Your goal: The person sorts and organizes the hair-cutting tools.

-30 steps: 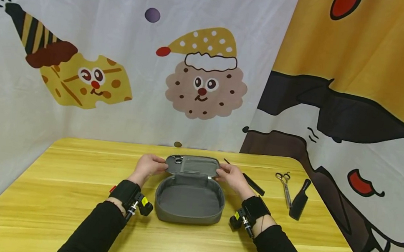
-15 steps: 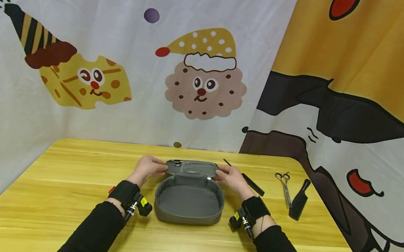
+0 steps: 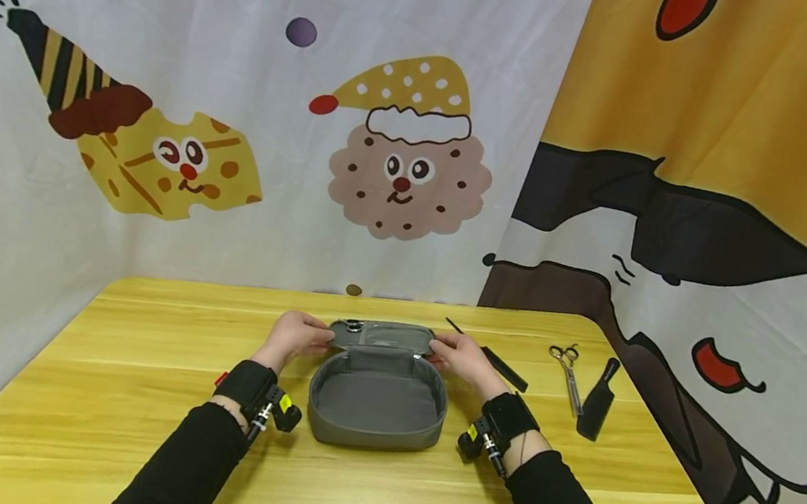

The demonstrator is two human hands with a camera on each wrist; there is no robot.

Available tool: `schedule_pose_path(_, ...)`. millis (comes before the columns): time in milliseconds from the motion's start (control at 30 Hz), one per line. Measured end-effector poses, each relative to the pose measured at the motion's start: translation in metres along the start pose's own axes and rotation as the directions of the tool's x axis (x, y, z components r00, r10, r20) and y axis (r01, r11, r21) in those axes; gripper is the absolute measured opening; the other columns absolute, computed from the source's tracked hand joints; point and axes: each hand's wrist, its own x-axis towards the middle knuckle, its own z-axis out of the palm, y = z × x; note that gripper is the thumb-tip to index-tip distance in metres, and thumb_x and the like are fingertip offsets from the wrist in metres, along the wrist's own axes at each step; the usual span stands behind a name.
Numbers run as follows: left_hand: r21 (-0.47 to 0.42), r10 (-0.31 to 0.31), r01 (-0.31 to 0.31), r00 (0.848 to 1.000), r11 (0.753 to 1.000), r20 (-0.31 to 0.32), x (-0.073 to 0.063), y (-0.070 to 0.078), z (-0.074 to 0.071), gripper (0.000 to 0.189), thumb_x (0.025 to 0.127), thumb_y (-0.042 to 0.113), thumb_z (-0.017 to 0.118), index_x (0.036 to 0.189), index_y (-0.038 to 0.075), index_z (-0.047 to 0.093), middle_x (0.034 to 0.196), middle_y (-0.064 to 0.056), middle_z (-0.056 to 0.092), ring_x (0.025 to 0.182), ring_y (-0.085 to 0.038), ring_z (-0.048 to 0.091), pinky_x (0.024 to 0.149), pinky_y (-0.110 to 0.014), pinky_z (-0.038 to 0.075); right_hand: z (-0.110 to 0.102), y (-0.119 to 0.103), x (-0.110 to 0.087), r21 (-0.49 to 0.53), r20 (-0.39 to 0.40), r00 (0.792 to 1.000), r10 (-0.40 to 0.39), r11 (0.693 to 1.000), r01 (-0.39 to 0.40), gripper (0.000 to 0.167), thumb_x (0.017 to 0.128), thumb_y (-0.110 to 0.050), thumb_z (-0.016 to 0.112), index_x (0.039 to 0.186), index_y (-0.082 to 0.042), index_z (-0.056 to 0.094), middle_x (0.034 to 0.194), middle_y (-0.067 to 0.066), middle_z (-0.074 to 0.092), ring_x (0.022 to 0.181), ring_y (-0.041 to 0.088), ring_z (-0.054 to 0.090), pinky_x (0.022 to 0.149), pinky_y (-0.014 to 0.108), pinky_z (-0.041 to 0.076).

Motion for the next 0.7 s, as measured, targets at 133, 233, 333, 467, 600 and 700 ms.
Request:
schedule_pose_path(133, 0.035, 0.004, -0.004, 1.000, 0.999, 0.001, -0.001, 0.001, -0.002, 0.037, 0.092, 0.004, 0.069, 0.122, -0.014, 0.061, 0.115, -0.030, 0.064, 0.096, -0.036, 0.069, 0.080, -0.038, 0.061, 0.000, 0.002, 0.000, -0.007, 0.008, 1.000, 0.002, 1.000, -0.002, 0.043, 0.105, -0.015, 0.052, 0.139, 0.010, 0.048, 0.117, 0.023, 0.064, 0.102, 0.031, 0.066, 0.091, 0.041, 0.056)
schedule_pose_path(233, 0.058, 0.011, -0.011, 1.000, 0.998, 0.002, -0.001, 0.001, -0.004, 0.039, 0.092, 0.006, 0.069, 0.124, -0.014, 0.060, 0.116, -0.030, 0.064, 0.098, -0.036, 0.068, 0.082, -0.039, 0.060, -0.002, 0.002, 0.000, 0.004, 0.017, 1.000, 0.009, 1.000, -0.009, 0.044, 0.105, -0.016, 0.051, 0.140, 0.011, 0.046, 0.118, 0.024, 0.064, 0.104, 0.031, 0.066, 0.093, 0.041, 0.055)
schedule_pose_path(333, 0.058, 0.026, -0.027, 1.000, 0.998, 0.012, -0.002, 0.000, -0.006, 0.042, 0.094, 0.007, 0.068, 0.128, -0.016, 0.056, 0.120, -0.032, 0.062, 0.102, -0.038, 0.067, 0.085, -0.041, 0.059, -0.006, 0.002, -0.003, -0.003, 0.013, 1.000, 0.010, 1.000, -0.010, 0.048, 0.105, -0.017, 0.051, 0.142, 0.012, 0.042, 0.124, 0.027, 0.060, 0.110, 0.034, 0.064, 0.096, 0.041, 0.054)
schedule_pose_path(467, 0.046, 0.041, -0.042, 0.999, 0.998, 0.019, -0.005, 0.000, -0.012, 0.044, 0.095, 0.009, 0.066, 0.130, -0.016, 0.054, 0.124, -0.033, 0.059, 0.107, -0.042, 0.064, 0.089, -0.042, 0.057, -0.017, 0.002, -0.007, -0.009, 0.033, 0.999, -0.024, 1.000, 0.024, 0.053, 0.106, -0.018, 0.049, 0.145, 0.015, 0.034, 0.133, 0.032, 0.053, 0.118, 0.039, 0.058, 0.101, 0.044, 0.050)
schedule_pose_path(600, 0.060, 0.059, -0.060, 0.998, 0.996, 0.031, -0.008, -0.001, -0.018, 0.046, 0.097, 0.013, 0.065, 0.131, -0.016, 0.053, 0.125, -0.033, 0.058, 0.109, -0.042, 0.063, 0.092, -0.044, 0.056, -0.028, 0.001, -0.009, -0.008, 0.033, 0.997, -0.071, 0.997, 0.071, 0.053, 0.105, -0.016, 0.050, 0.144, 0.017, 0.035, 0.133, 0.033, 0.052, 0.118, 0.042, 0.057, 0.100, 0.047, 0.050)
schedule_pose_path(700, 0.068, 0.070, -0.073, 0.997, 0.995, 0.045, -0.010, -0.001, -0.021, 0.049, 0.097, 0.015, 0.065, 0.133, -0.016, 0.050, 0.127, -0.032, 0.057, 0.111, -0.043, 0.062, 0.095, -0.045, 0.054, -0.035, 0.003, -0.008, -0.041, 0.000, 0.997, -0.077, 0.996, 0.077, 0.051, 0.105, -0.017, 0.051, 0.143, 0.015, 0.038, 0.133, 0.032, 0.054, 0.116, 0.040, 0.059, 0.098, 0.046, 0.051)
